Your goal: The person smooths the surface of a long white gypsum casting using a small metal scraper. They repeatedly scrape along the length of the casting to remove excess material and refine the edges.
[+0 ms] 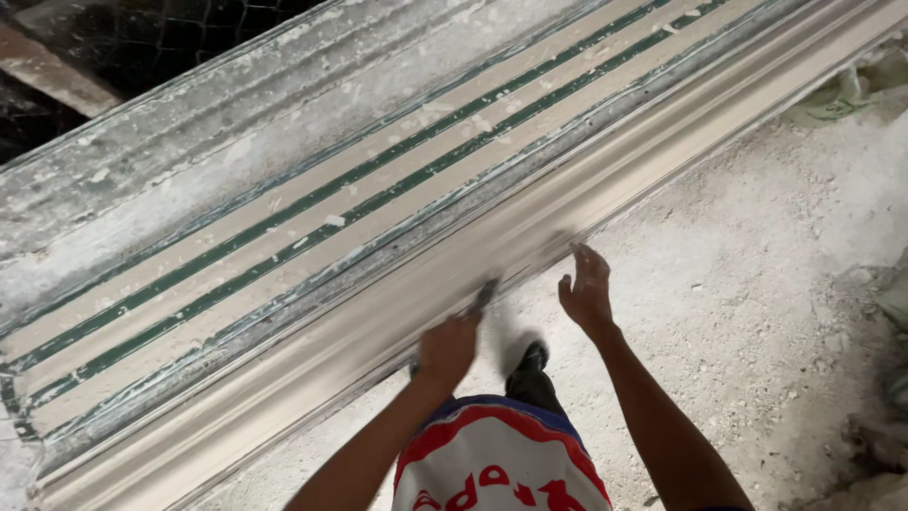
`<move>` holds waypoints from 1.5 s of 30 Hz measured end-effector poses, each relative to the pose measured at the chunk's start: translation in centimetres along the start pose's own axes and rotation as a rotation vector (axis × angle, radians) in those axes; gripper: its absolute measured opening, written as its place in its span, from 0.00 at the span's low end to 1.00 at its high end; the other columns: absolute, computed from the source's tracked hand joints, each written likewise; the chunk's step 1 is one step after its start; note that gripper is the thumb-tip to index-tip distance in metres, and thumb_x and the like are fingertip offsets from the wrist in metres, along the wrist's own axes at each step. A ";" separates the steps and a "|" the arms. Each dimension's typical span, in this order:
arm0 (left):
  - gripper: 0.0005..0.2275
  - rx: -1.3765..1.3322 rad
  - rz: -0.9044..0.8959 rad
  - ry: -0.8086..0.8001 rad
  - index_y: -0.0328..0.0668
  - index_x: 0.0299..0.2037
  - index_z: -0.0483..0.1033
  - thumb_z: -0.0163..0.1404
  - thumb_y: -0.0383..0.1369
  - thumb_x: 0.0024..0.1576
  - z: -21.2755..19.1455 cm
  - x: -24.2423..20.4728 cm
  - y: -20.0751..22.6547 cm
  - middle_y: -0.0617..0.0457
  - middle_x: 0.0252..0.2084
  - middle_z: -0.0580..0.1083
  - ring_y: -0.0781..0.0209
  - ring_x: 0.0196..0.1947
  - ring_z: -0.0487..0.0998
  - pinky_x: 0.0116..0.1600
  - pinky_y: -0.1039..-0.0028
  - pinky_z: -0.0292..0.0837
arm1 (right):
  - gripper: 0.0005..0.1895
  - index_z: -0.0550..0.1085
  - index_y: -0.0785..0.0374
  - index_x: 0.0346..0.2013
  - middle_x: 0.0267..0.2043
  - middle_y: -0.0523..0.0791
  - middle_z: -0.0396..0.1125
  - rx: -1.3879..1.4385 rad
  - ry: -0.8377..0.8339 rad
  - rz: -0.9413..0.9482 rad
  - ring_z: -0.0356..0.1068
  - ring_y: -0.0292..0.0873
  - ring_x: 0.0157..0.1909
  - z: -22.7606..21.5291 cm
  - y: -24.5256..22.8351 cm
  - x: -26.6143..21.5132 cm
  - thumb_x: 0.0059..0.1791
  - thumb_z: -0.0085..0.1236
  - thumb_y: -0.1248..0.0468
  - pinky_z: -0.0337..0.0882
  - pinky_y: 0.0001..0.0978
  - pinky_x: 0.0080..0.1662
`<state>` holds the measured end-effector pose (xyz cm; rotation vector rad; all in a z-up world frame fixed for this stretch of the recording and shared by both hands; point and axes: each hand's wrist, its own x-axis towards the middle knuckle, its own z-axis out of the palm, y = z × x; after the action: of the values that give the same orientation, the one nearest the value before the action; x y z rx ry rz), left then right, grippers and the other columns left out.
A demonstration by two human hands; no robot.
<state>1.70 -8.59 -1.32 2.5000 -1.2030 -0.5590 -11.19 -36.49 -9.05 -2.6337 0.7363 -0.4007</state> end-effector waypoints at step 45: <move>0.17 0.031 -0.098 -0.035 0.46 0.61 0.71 0.47 0.29 0.60 6.0 18.1 19.8 0.39 0.38 0.78 0.46 0.32 0.83 0.31 0.57 0.79 | 0.39 0.56 0.76 0.69 0.75 0.62 0.50 -0.091 -0.175 -0.226 0.55 0.64 0.71 -6.8 21.3 11.7 0.43 0.50 0.71 0.60 0.54 0.67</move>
<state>-4.15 -35.46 -1.79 2.5967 -1.1135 -0.6163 -13.36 -61.63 -10.11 -2.8038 0.4123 -0.1971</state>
